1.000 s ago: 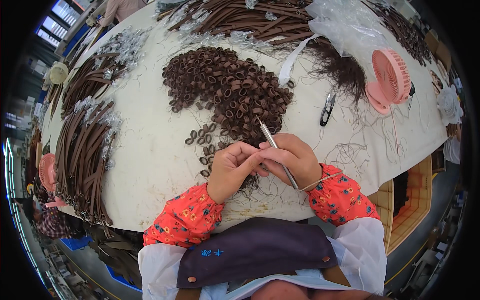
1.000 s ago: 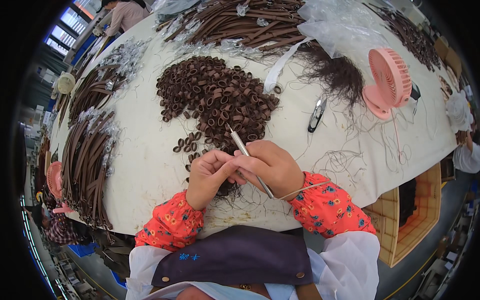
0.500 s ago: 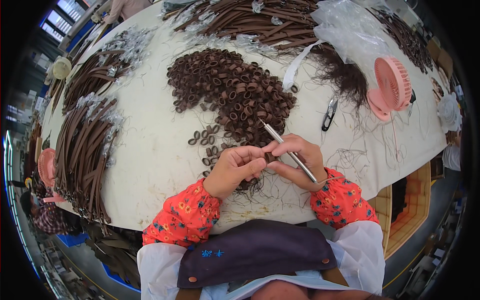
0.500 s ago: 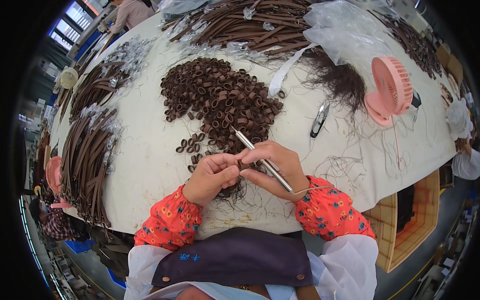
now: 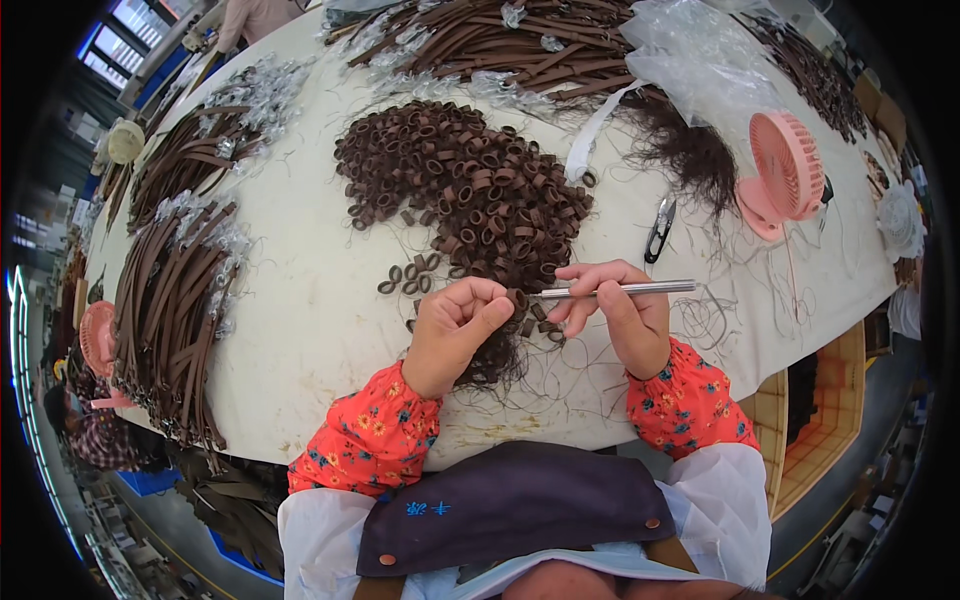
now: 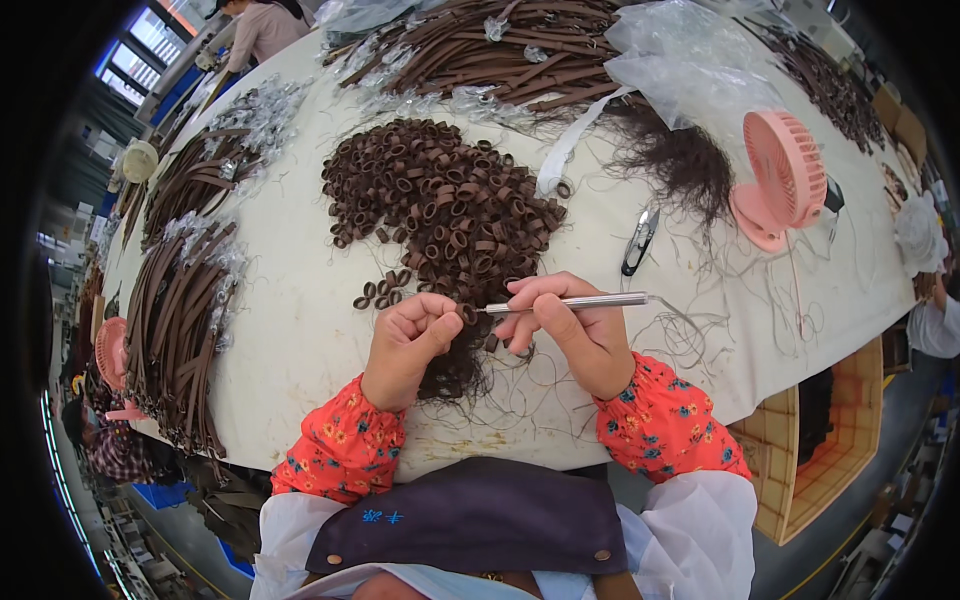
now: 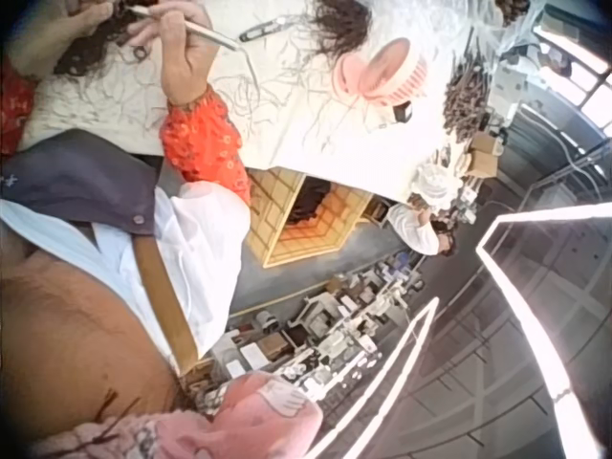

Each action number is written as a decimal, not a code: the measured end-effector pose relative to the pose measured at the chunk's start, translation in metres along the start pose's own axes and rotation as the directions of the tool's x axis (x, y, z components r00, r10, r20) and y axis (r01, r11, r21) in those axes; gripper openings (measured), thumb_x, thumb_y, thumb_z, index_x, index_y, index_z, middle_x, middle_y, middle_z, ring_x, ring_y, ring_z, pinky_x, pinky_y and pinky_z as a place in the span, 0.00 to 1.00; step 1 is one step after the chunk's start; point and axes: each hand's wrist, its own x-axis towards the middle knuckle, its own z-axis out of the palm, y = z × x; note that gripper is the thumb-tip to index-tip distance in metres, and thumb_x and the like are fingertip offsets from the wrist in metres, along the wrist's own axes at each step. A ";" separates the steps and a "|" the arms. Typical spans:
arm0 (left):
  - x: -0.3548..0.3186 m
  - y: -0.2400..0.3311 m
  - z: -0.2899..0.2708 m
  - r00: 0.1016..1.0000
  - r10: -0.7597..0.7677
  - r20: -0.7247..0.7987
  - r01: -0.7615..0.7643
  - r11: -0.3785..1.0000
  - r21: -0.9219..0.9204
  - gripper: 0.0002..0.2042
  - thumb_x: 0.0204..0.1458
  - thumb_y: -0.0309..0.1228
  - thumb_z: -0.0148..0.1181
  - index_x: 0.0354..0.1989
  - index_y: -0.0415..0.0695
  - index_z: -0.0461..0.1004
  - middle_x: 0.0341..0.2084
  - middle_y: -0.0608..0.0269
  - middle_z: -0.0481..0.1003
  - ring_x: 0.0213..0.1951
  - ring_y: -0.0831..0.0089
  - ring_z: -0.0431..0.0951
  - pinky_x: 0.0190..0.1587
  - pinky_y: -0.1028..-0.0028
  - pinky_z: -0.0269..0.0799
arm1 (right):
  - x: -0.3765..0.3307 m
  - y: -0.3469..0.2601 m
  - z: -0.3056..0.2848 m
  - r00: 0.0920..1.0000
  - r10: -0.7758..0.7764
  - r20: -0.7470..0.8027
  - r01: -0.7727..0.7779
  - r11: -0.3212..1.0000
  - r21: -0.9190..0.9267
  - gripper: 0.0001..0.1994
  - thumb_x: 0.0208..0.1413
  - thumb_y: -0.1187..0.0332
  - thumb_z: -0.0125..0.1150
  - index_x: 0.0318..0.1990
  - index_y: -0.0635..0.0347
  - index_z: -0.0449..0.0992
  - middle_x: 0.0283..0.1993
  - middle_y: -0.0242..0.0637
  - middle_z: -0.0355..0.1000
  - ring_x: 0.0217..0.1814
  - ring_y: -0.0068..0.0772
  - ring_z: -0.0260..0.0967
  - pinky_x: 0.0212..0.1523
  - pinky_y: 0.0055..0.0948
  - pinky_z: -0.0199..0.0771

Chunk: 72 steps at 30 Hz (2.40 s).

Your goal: The person uses a metal tool to thread a thin wire through small brown plastic rings. They repeatedly pick up a ring, insert the tool, and pull the wire through, working at a table covered with piles of rings and loose hair strands.

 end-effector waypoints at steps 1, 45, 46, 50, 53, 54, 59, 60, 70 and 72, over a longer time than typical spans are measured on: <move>0.000 0.000 0.000 1.000 0.013 0.000 -0.013 0.999 0.030 0.06 0.57 0.28 0.58 0.36 0.38 0.74 0.21 0.80 0.69 0.23 0.93 0.59 0.26 0.87 0.52 | 0.000 0.000 -0.002 1.000 0.026 0.015 -0.026 1.000 -0.005 0.13 0.66 0.65 0.41 0.43 0.66 0.69 0.26 0.39 0.74 0.38 0.33 0.76 0.62 0.45 0.60; -0.001 0.004 0.001 0.914 0.399 0.076 -0.406 0.895 0.184 0.08 0.51 0.19 0.60 0.40 0.41 0.74 0.39 0.62 0.75 0.25 0.84 0.67 0.27 0.85 0.64 | 0.004 0.006 -0.005 0.984 -0.139 -0.107 0.134 0.990 -0.052 0.12 0.66 0.66 0.43 0.47 0.66 0.67 0.30 0.37 0.71 0.33 0.26 0.70 0.39 0.26 0.71; -0.006 0.008 0.003 0.943 0.327 0.055 -0.331 0.938 0.102 0.10 0.50 0.21 0.63 0.41 0.39 0.74 0.36 0.60 0.77 0.23 0.85 0.67 0.28 0.86 0.64 | 0.003 0.004 -0.004 0.988 -0.115 -0.099 0.112 0.993 -0.036 0.11 0.66 0.67 0.45 0.47 0.66 0.67 0.31 0.37 0.71 0.34 0.26 0.70 0.39 0.26 0.71; -0.007 0.001 0.005 0.870 0.476 0.131 -0.471 0.719 0.512 0.13 0.45 0.24 0.68 0.39 0.40 0.74 0.31 0.61 0.78 0.25 0.79 0.73 0.29 0.79 0.69 | -0.001 0.002 0.004 0.998 0.037 -0.060 -0.041 0.997 -0.066 0.10 0.60 0.71 0.55 0.48 0.63 0.68 0.36 0.37 0.72 0.39 0.25 0.72 0.40 0.25 0.72; -0.002 -0.005 0.008 0.771 0.579 0.266 -0.565 0.430 0.704 0.13 0.43 0.23 0.68 0.39 0.41 0.75 0.30 0.60 0.77 0.27 0.69 0.75 0.29 0.73 0.70 | 0.002 0.008 0.009 0.998 -0.053 0.042 0.064 0.946 -0.319 0.14 0.54 0.74 0.63 0.48 0.61 0.69 0.39 0.36 0.73 0.41 0.26 0.73 0.41 0.25 0.73; 0.000 -0.007 0.009 0.737 0.609 0.293 -0.594 0.377 0.711 0.15 0.41 0.23 0.68 0.39 0.42 0.75 0.30 0.60 0.77 0.28 0.63 0.75 0.30 0.69 0.70 | 0.002 0.011 0.009 0.993 -0.098 0.071 0.119 0.908 -0.403 0.17 0.50 0.75 0.66 0.48 0.60 0.70 0.40 0.37 0.73 0.40 0.27 0.73 0.42 0.25 0.74; 0.000 -0.015 0.010 0.796 0.558 0.235 -0.549 0.502 0.669 0.18 0.45 0.21 0.67 0.45 0.41 0.71 0.31 0.60 0.77 0.28 0.74 0.76 0.30 0.75 0.71 | 0.002 0.017 0.008 0.992 -0.106 0.063 0.123 0.894 -0.431 0.17 0.49 0.76 0.66 0.47 0.59 0.71 0.39 0.38 0.73 0.39 0.28 0.74 0.39 0.25 0.75; 0.000 -0.015 0.011 0.811 0.545 0.211 -0.537 0.552 0.639 0.19 0.45 0.21 0.67 0.46 0.39 0.70 0.32 0.60 0.78 0.28 0.78 0.75 0.30 0.77 0.71 | 0.001 0.018 0.008 0.994 -0.096 0.056 0.110 0.904 -0.413 0.17 0.48 0.76 0.66 0.47 0.59 0.71 0.38 0.38 0.73 0.38 0.28 0.74 0.39 0.25 0.75; 0.004 -0.011 0.002 0.971 0.197 0.134 -0.227 0.938 0.263 0.11 0.51 0.23 0.62 0.43 0.39 0.76 0.30 0.63 0.78 0.31 0.80 0.76 0.35 0.81 0.70 | 0.007 0.006 0.008 0.959 -0.260 0.116 0.277 0.753 -0.597 0.18 0.43 0.80 0.65 0.45 0.57 0.72 0.35 0.37 0.72 0.34 0.32 0.74 0.34 0.26 0.75; 0.004 -0.009 0.000 0.963 0.225 0.145 -0.262 0.907 0.331 0.08 0.51 0.22 0.61 0.40 0.39 0.78 0.29 0.64 0.78 0.30 0.80 0.76 0.35 0.81 0.70 | 0.007 0.007 0.009 0.955 -0.276 0.111 0.286 0.747 -0.601 0.18 0.43 0.80 0.65 0.44 0.57 0.72 0.34 0.38 0.72 0.33 0.32 0.74 0.33 0.26 0.75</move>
